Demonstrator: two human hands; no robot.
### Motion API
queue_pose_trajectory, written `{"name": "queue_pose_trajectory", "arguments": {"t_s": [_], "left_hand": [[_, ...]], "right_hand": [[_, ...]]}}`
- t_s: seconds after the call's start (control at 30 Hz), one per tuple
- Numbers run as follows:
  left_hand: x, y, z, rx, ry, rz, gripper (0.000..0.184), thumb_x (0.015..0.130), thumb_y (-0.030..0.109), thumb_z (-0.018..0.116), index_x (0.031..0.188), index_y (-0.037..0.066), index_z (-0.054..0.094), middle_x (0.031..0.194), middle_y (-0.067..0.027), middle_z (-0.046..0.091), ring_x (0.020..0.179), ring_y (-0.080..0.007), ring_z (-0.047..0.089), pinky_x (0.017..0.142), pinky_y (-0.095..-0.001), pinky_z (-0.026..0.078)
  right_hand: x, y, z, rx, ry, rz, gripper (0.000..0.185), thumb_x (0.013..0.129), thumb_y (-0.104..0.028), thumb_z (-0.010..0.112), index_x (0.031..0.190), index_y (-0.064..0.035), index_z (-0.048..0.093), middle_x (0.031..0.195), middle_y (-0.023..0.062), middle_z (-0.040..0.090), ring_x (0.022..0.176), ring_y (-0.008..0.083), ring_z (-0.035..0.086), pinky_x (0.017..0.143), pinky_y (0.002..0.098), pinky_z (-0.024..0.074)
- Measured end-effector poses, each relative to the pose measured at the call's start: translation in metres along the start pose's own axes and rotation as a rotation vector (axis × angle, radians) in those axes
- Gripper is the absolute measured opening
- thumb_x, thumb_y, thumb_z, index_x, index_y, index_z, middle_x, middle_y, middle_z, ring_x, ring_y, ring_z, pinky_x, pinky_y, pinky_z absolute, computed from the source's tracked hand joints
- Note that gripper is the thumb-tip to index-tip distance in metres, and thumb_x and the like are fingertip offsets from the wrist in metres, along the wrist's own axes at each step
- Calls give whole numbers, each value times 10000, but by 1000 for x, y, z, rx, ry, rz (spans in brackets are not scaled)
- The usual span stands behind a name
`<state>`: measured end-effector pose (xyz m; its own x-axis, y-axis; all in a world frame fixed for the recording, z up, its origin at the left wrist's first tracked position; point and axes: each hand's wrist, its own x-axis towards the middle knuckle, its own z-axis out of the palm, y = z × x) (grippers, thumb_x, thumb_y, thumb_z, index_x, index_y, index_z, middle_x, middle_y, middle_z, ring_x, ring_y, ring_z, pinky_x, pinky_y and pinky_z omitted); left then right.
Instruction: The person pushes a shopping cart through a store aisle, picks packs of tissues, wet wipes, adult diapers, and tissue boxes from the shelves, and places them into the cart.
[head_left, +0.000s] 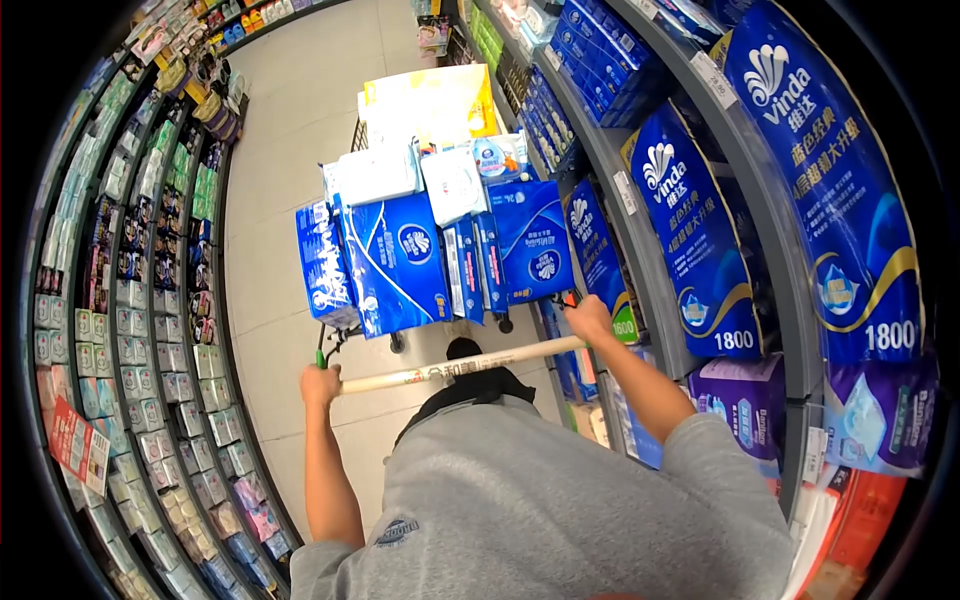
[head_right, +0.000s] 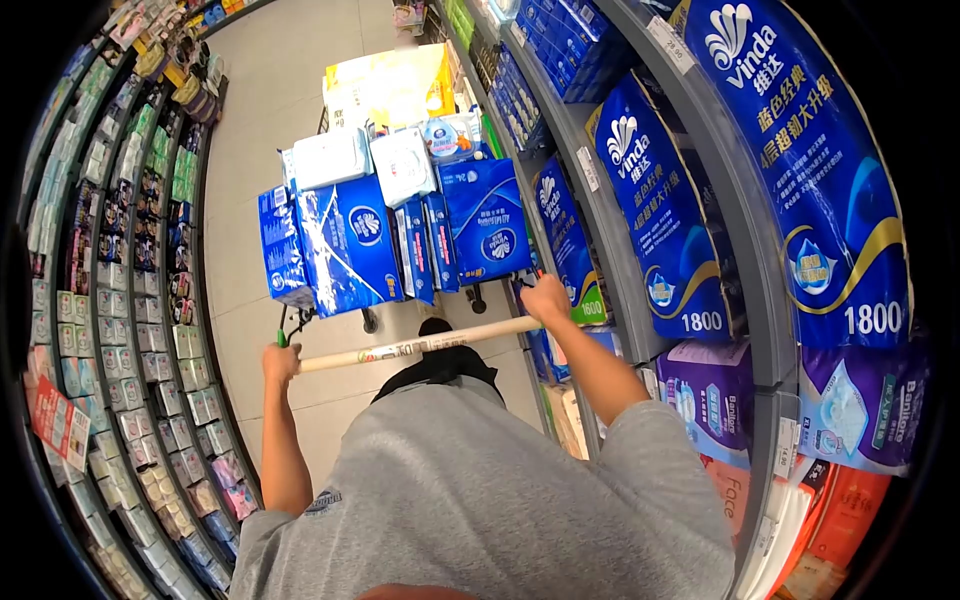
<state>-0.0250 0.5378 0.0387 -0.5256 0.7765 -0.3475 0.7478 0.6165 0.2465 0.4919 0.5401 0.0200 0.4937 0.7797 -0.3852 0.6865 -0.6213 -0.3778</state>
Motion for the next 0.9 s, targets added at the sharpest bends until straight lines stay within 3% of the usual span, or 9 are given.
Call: {"name": "queue_pose_trajectory", "arguments": {"t_s": [0.07,0.2,0.4,0.63,0.7,0.9], "left_hand": [[-11,-12,7,-53,-156,-40,391,710,288,735,812,-83,665,844,-293,668,837,-414,676,748,-486,520],[-46,-23,16,18,-201,-37,391,711,298,746,832,-66,672,859,-274,677,852,-399,678,760,-477,522],[-63,-14,14,107,-50,74,355,739,306,758,863,-19,689,889,-225,698,866,-394,673,768,-454,526],[-34,-30,29,106,-114,144,315,744,265,766,796,-34,679,785,-223,690,776,-391,677,725,-454,518],[-28,-34,24,108,-106,163,316,738,258,771,789,-39,675,780,-226,688,772,-392,676,720,-455,516],[-24,-26,27,51,-131,136,328,748,265,757,768,-49,662,736,-222,685,744,-376,685,715,-444,523]], "right_hand": [[-1,12,2,-19,13,23,361,763,-256,691,907,75,681,922,292,672,899,419,666,794,468,517],[-26,22,-15,-46,-7,19,353,771,-270,696,875,67,687,890,297,669,877,416,670,778,469,520],[-33,39,-8,-61,-19,43,335,763,-256,677,860,65,694,824,289,668,823,425,676,743,472,531],[-44,32,-20,-47,-9,38,323,754,-240,653,875,55,700,890,286,671,881,414,673,786,471,529],[-51,24,-31,-63,-92,44,297,755,-196,624,917,43,693,956,262,680,911,413,667,798,461,538],[-46,25,-27,-65,-23,27,288,737,-168,610,906,50,692,935,255,686,893,389,680,798,447,546]]}}
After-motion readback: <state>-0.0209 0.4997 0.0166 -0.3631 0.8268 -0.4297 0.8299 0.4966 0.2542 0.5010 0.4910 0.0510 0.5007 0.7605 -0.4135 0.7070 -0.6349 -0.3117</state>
